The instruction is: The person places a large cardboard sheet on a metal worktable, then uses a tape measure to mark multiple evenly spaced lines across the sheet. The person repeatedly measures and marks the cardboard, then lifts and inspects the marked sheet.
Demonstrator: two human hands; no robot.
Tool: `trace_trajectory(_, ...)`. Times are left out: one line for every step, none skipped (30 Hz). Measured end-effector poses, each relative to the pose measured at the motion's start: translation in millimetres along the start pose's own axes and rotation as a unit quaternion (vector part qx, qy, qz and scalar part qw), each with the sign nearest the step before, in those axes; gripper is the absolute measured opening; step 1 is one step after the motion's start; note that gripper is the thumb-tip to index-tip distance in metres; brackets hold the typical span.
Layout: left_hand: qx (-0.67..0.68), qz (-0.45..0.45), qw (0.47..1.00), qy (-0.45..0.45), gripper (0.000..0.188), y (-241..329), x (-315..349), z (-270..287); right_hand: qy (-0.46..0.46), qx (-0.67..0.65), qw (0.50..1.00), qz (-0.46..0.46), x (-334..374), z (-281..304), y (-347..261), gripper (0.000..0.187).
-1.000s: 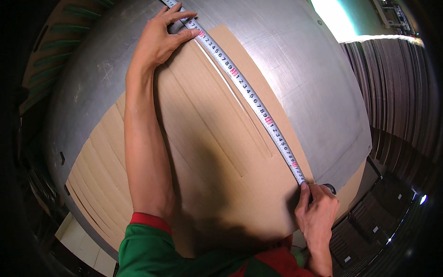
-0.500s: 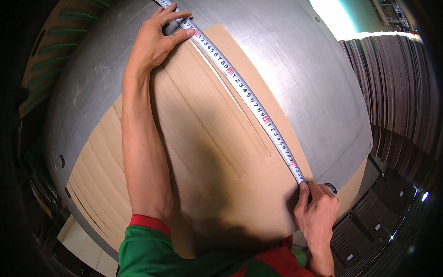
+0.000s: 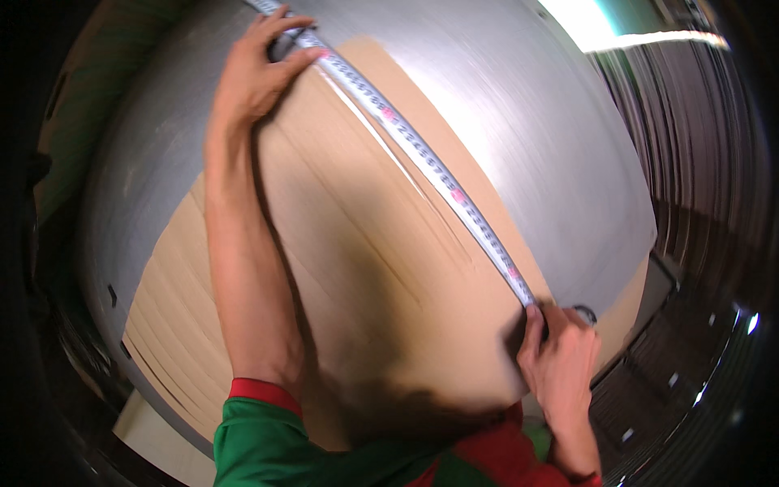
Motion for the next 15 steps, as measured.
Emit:
trace_trajectory(0.019, -0.046, 0.999, 0.014, 0.052, 6, -4, 1, 0.003, 0.013, 1.000, -0.010, 1, 1, 2, 0.020)
trace_trajectory(0.042, -0.091, 0.995, 0.025, 0.050, 11, -5, 2, 0.004, 0.012, 1.000, -0.015, 1, 0, 4, 0.021)
trace_trajectory(0.049, -0.099, 0.994, 0.015, 0.049, 10, -8, -1, 0.000, 0.004, 1.000, -0.017, 3, 0, 5, 0.022)
trace_trajectory(0.056, -0.108, 0.993, 0.009, 0.048, 10, -10, -2, -0.004, 0.016, 0.999, -0.029, 4, -2, 7, 0.023)
trace_trajectory(0.049, -0.098, 0.994, 0.009, 0.049, 6, -10, -3, -0.004, -0.004, 0.999, -0.037, 7, -3, 9, 0.025)
trace_trajectory(0.032, -0.089, 0.995, 0.011, 0.051, 4, -13, -3, -0.011, -0.010, 0.999, -0.048, 9, -5, 11, 0.026)
trace_trajectory(0.037, -0.106, 0.993, 0.020, 0.052, 6, -12, -2, -0.004, -0.006, 0.999, -0.043, 10, -4, 10, 0.026)
trace_trajectory(0.057, -0.105, 0.993, 0.009, 0.051, 6, -12, -3, -0.006, -0.004, 0.999, -0.040, 12, -4, 10, 0.026)
trace_trajectory(0.060, -0.095, 0.994, 0.001, 0.050, 5, -12, -4, -0.012, 0.001, 0.999, -0.034, 12, -6, 9, 0.027)
trace_trajectory(0.059, -0.092, 0.994, -0.003, 0.050, 5, -12, -5, -0.010, 0.008, 0.999, -0.029, 13, -6, 8, 0.028)
trace_trajectory(0.051, -0.096, 0.994, -0.003, 0.050, 6, -12, -5, -0.020, 0.005, 0.999, -0.025, 13, -8, 7, 0.028)
trace_trajectory(0.064, -0.073, 0.995, -0.014, 0.051, 3, -12, -7, -0.032, 0.008, 0.999, -0.028, 13, -10, 8, 0.028)
trace_trajectory(0.063, -0.059, 0.996, -0.019, 0.051, 1, -12, -8, -0.042, 0.008, 0.999, -0.029, 14, -12, 7, 0.028)
trace_trajectory(0.059, -0.053, 0.997, -0.019, 0.052, 0, -12, -8, -0.056, 0.006, 0.998, -0.027, 14, -15, 6, 0.029)
trace_trajectory(0.061, -0.048, 0.997, -0.022, 0.052, 0, -12, -9, -0.069, 0.017, 0.997, -0.034, 15, -17, 6, 0.030)
Point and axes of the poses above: each hand's wrist, its own x-axis away from the middle knuckle, its own z-axis out of the back of the hand, y = z × x, the point moved 9 cm from there along -x, towards the middle knuckle
